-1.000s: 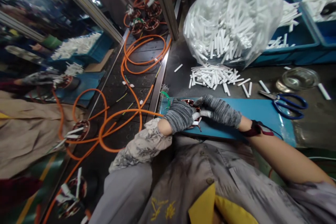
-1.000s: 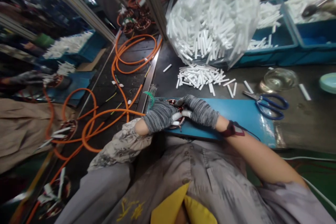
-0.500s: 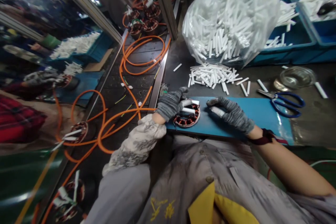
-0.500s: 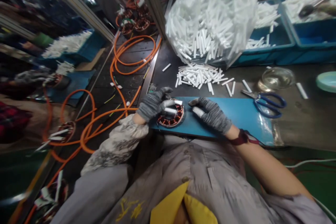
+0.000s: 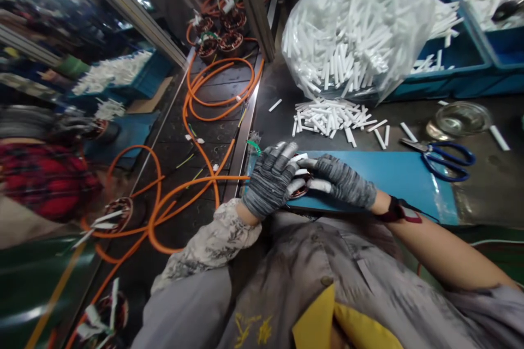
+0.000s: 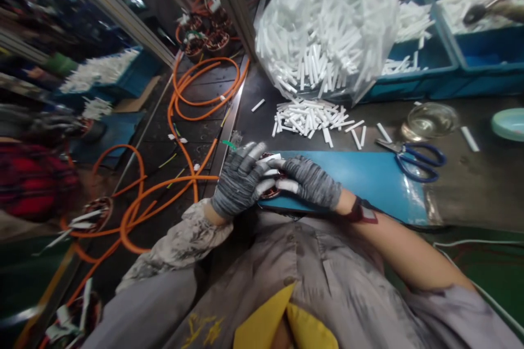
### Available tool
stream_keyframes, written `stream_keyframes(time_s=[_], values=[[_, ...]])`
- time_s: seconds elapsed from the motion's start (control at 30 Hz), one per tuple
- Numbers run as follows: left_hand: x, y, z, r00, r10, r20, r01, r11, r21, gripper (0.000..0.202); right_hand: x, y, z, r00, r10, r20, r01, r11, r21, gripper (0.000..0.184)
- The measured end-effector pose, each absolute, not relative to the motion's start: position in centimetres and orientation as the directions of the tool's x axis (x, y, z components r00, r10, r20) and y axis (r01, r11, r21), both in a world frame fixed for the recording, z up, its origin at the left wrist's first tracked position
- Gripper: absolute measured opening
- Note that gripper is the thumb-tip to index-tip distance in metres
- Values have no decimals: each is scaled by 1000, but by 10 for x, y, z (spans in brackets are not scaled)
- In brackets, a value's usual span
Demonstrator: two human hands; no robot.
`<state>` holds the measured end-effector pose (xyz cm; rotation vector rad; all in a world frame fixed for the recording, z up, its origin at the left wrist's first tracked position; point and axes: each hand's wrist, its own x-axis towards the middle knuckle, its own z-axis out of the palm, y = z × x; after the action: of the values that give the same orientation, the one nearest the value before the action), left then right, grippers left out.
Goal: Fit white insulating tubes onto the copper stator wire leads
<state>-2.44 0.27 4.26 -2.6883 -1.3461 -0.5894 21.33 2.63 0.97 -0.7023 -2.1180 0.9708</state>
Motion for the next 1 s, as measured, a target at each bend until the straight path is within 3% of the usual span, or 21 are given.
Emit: stream_keyframes(time_s=[0.1,0.2,0.33,0.43,0.53,0.63,0.7,0.83,1.0], values=[[-17,7,39,499,811,304,825,-552,119,32,199,36,9,-604,758,246,131,399,-907,39],[-12,11,41,484,845,227,844,-519,133,37,197,48,10,-646,756,105,-19,122,-992,38],[-15,12,44,492,849,192,839,-521,154,37,210,66,14,-839,543,34,-111,-109,-988,49],[-27,14,42,601,792,104,743,-602,292,34,223,76,12,-888,458,50,-102,-89,-991,46],[-43,16,37,647,763,21,660,-573,486,30,234,73,4,-812,583,4,-48,-60,-997,44],[-52,15,31,572,820,23,651,-471,596,37,235,57,-1,-690,723,-15,-34,-53,-998,44],[-53,12,27,556,831,31,637,-449,627,38,229,44,0,-662,749,41,-40,19,-999,45],[-53,12,25,580,814,37,619,-470,629,40,207,31,4,-716,674,180,-21,237,-971,39],[-56,18,29,650,758,49,589,-543,598,36,191,36,2,-723,653,225,-88,235,-968,30]])
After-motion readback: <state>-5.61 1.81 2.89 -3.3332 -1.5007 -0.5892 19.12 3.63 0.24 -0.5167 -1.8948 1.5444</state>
